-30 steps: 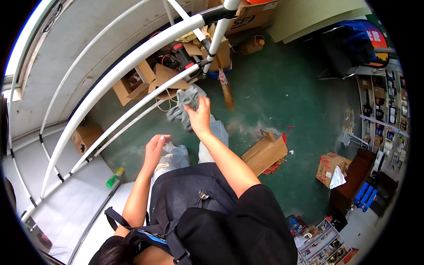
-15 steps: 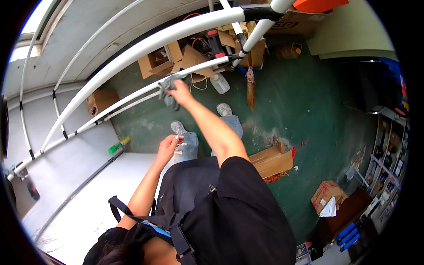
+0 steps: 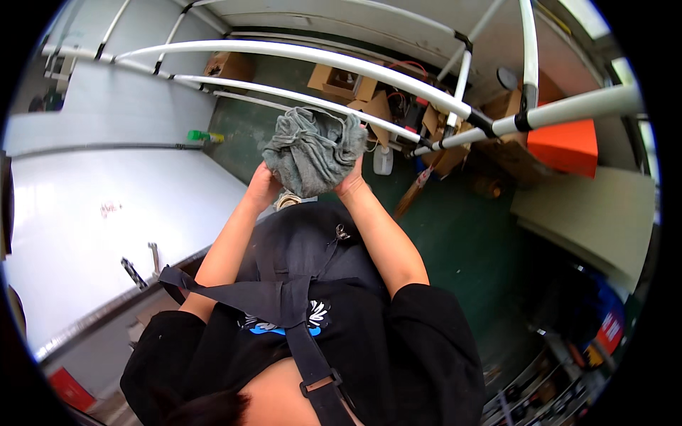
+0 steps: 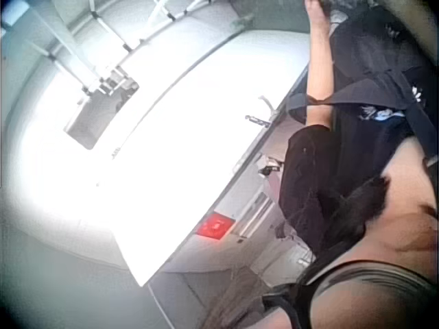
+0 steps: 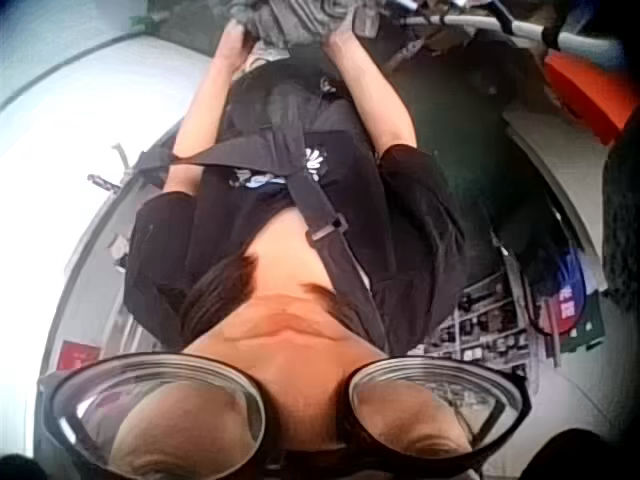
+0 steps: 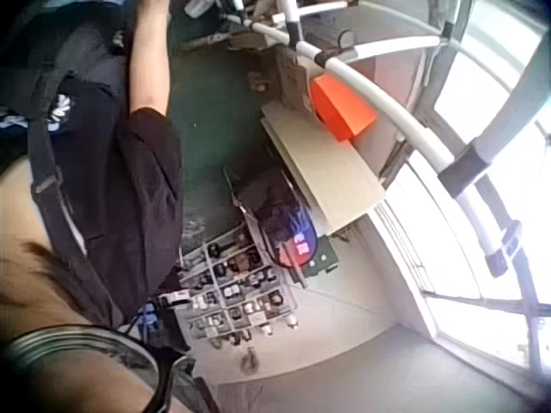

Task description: The person wipes a white metal frame with a cloth, then washes the cloth in a white tub of water. They proceed to open several cardboard boxes using a box cutter, removing items such as a white plastic bag and a black wrapped object.

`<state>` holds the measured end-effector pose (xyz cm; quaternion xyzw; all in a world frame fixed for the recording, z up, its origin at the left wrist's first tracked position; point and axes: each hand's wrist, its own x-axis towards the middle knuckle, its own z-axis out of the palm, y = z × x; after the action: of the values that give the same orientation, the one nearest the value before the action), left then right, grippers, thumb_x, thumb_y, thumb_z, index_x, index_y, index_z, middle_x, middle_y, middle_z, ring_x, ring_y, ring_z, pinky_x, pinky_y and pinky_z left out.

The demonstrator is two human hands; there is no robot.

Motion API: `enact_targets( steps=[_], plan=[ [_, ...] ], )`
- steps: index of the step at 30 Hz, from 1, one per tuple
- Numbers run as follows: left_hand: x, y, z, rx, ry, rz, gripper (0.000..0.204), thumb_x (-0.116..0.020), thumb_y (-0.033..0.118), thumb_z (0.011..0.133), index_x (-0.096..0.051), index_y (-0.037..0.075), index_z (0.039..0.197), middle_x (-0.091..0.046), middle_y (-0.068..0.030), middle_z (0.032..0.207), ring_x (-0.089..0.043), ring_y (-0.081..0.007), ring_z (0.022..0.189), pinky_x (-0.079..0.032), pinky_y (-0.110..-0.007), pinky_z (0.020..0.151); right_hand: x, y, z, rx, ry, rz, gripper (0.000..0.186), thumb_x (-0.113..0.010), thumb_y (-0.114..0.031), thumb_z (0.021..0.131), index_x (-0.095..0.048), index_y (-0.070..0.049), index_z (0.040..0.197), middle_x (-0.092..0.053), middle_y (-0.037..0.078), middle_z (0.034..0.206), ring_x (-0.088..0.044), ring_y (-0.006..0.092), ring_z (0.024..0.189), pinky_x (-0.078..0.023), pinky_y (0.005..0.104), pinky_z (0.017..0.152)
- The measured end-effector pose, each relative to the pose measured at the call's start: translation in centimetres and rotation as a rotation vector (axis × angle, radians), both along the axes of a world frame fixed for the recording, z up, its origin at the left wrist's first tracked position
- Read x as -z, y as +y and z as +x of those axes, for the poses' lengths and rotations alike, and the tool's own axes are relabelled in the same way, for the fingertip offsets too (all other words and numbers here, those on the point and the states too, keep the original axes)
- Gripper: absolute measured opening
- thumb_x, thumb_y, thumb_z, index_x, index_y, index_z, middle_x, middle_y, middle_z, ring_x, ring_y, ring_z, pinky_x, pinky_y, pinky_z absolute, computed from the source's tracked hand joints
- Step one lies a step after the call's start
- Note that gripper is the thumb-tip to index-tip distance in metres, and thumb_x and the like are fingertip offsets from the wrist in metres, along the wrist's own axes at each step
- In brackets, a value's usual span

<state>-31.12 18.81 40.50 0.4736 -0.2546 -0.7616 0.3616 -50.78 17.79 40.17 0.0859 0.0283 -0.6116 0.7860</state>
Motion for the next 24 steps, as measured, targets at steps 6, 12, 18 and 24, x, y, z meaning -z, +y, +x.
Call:
enact_targets(
  steps=[6,12,18,24],
  plan=[
    [-5.5,0.5,0.4,-0.309,0.815,-0.102,0.053,-0.055,0.019,0.085,-0.047,0.004,0.135,-0.051,-0.0122,0.138,-0.044,-0.0282,0.131,-0.031,-0.046,0.112,-2.4,-0.5,-0.3,-0.18,0.062,0.006,0.078,-0.04,-0.07,0.089,-0.048,-0.011,0.139,-0.046,0.015,0.144,-0.042,0.0351,0.133,-0.029,0.0492,0.114],
    [-2.7,0.0,2.8,-0.605,0.417,-0.162,0.033,-0.057,0.005,0.094,-0.053,0.004,0.126,-0.059,-0.0096,0.127,-0.056,-0.0252,0.118,-0.042,-0.042,0.106,-1.9,-3.6,1.8,-0.419,0.363,0.118,0.083,-0.036,-0.073,0.088,-0.049,-0.008,0.137,-0.046,0.016,0.144,-0.042,0.0336,0.134,-0.028,0.0498,0.115],
    [-1.2,0.6,7.1,-0.723,0.641,-0.015,0.032,-0.057,0.015,0.096,-0.053,0.003,0.125,-0.059,-0.0113,0.127,-0.057,-0.0261,0.118,-0.045,-0.045,0.103,3.0,-4.9,5.9,-0.797,1.029,0.556,0.082,-0.059,-0.044,0.092,-0.019,-0.005,0.152,-0.028,0.018,0.152,-0.037,0.0397,0.134,-0.034,0.0554,0.107],
    [-2.9,-2.8,8.1,-0.8,0.569,-0.234,0.029,-0.056,0.016,0.097,-0.054,0.006,0.125,-0.06,-0.0086,0.124,-0.059,-0.0243,0.114,-0.047,-0.044,0.099,4.3,-6.3,11.2,-0.556,1.45,-0.189,0.036,-0.055,-0.034,0.096,-0.064,-0.01,0.121,-0.062,-0.003,0.107,-0.052,0.01,0.098,-0.042,0.0295,0.083]
  ],
)
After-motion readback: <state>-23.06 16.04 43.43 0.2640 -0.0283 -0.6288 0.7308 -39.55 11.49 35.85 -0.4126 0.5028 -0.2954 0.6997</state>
